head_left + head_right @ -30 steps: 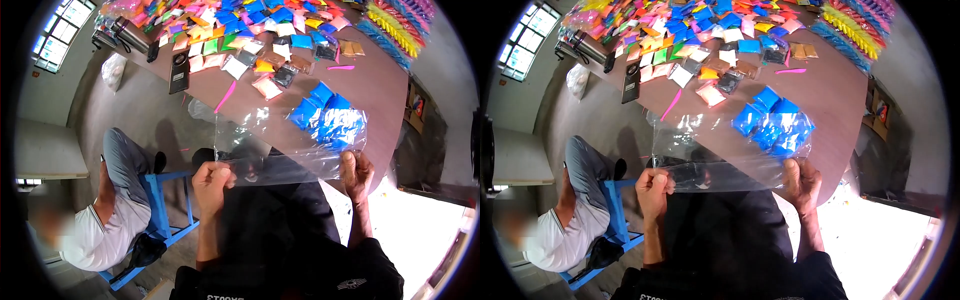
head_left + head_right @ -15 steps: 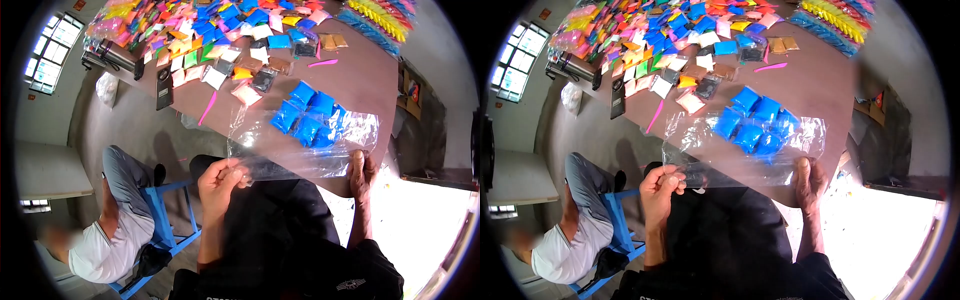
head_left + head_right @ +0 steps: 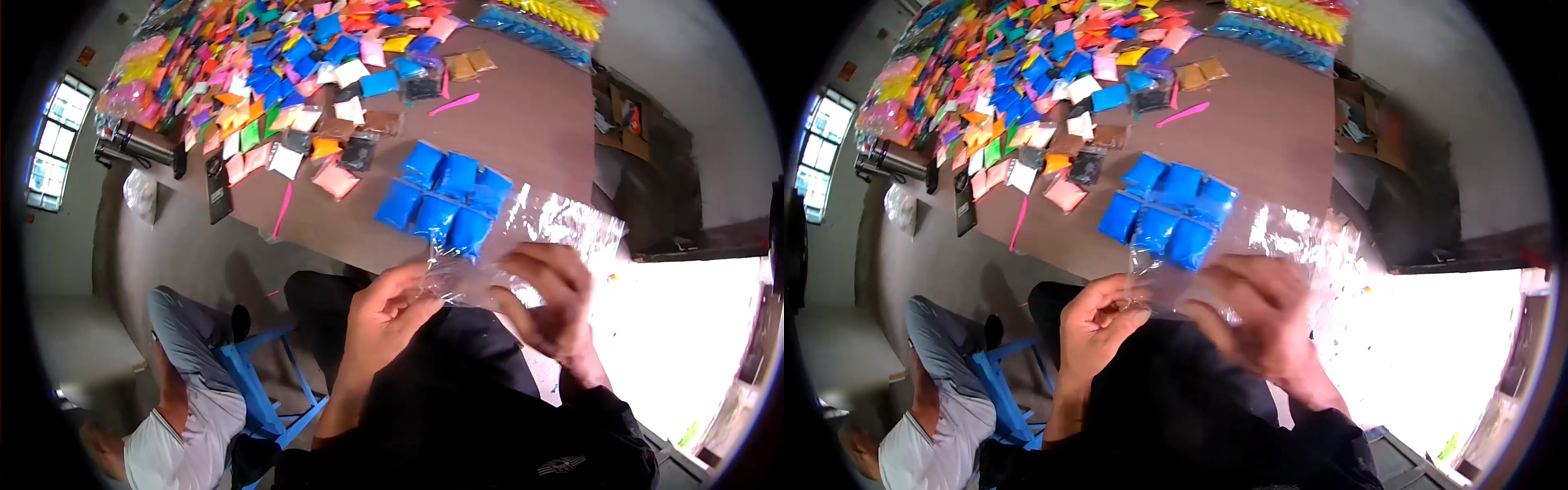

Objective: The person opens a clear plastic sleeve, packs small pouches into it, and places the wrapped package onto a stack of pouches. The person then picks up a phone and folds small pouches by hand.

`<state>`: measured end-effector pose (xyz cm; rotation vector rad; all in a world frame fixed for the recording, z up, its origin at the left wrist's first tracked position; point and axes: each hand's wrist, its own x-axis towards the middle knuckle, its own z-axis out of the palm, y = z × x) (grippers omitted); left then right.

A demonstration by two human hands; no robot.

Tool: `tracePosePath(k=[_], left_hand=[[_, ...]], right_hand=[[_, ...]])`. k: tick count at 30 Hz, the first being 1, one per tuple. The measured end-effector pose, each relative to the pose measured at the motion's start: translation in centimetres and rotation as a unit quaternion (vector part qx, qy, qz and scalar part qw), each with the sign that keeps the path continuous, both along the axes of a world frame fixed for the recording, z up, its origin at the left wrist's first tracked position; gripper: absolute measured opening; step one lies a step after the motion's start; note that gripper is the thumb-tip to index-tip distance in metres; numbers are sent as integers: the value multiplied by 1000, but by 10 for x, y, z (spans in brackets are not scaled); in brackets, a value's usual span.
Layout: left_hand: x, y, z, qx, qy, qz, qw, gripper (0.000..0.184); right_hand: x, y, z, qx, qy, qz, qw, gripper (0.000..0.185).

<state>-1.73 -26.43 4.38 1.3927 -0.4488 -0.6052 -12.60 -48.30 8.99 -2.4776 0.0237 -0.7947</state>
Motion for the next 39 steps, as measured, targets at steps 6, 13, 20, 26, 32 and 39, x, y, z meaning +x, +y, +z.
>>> tracePosePath(k=[6, 13, 20, 26, 32, 39], left_hand=[[-5, -9, -8, 18, -20, -35, 999, 45], [-7, -6, -8, 18, 0, -63, 998, 47], [-10, -10, -15, 30, 38, -45, 998, 41], [-16, -19, -14, 65, -18, 7, 998, 31], [-16, -20, -19, 59, -8, 43, 997, 16], [-15, -20, -25, 41, 22, 18, 999, 14]], right_hand=[[22, 17, -15, 116, 83, 20, 990, 35], [25, 15, -27, 181, 107, -4, 978, 21], [25, 10, -31, 188, 92, 18, 978, 14], [23, 7, -31, 97, 93, -13, 991, 13], [16, 0, -32, 77, 118, -13, 990, 14], [9, 8, -30, 196, 108, -23, 974, 13]])
